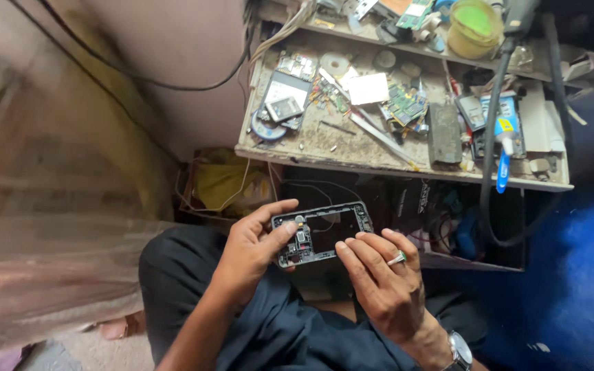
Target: The person uses a tool to disassemble a mobile phone on a workbench, handling internal circuit boards and phone shells.
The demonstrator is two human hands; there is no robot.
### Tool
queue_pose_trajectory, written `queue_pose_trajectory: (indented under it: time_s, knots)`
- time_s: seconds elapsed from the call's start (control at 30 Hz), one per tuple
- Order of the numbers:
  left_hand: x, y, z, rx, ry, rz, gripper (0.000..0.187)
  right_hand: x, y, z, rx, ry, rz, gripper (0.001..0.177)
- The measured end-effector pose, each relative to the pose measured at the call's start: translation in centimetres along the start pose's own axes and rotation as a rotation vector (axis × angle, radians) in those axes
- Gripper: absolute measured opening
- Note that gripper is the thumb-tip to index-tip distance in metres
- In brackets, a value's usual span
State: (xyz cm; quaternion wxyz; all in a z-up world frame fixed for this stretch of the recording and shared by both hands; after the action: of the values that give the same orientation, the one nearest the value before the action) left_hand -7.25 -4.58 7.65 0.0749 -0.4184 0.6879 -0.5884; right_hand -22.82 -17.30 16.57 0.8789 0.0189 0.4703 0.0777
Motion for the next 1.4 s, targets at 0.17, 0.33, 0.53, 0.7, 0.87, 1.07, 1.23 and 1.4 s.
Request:
queue_pose_trajectory:
  time_s: [0.17,0.33,0.53,0.7,0.87,1.07,1.23,1.4]
  knots:
    - [-0.6,0.8,-0.1,0.035,-0.031,-0.088,0.041,-0.7,0.1,0.9,0.028,-0.050,0.128,0.026]
    - [-1.5,1.2,0.1,0.080,-0.008,-0.111,0.043,-1.2,-6.3,3.7,0.241,-0.129,0.199,0.011]
    - [-1.7,1.6,-0.7,0.050,-0.005,-0.091,0.043,3.9,-12.0,8.8,0.205,0.120,0.311,0.011]
    - [-3.1,1.8,-1.8,0.002,-0.050,0.005,0.042,5.5,-12.7,10.5,0.156,0.252,0.313,0.011]
    - [-3.5,2.2,-1.9,-0.015,-0.058,0.001,0.042,5.5,-12.8,11.0,0.107,0.300,0.287,0.011]
    - [-3.6,2.3,-1.6,0.004,-0.049,-0.024,0.041,5.6,-12.8,10.9,0.064,0.292,0.237,0.012]
    - [-3.1,2.2,-1.3,0.033,-0.061,-0.043,0.039,3.9,-11.2,10.1,0.079,0.207,0.215,0.008]
    - [-2.5,2.5,-0.9,0.061,-0.105,-0.053,0.036,2.9,-5.2,7.0,0.123,0.306,0.453,0.010]
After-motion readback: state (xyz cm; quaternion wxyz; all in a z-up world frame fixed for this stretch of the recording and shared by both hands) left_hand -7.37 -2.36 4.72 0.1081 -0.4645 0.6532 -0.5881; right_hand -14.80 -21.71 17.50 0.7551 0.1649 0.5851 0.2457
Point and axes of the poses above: each hand's wrist, its own z-axis towards the middle knuckle, its own x-axis out of the palm, y = z × x, the point moved 3 cm from there along z, towards the middle knuckle, and after that the axes turned 5 degrees about z, right-handed, at the moved point
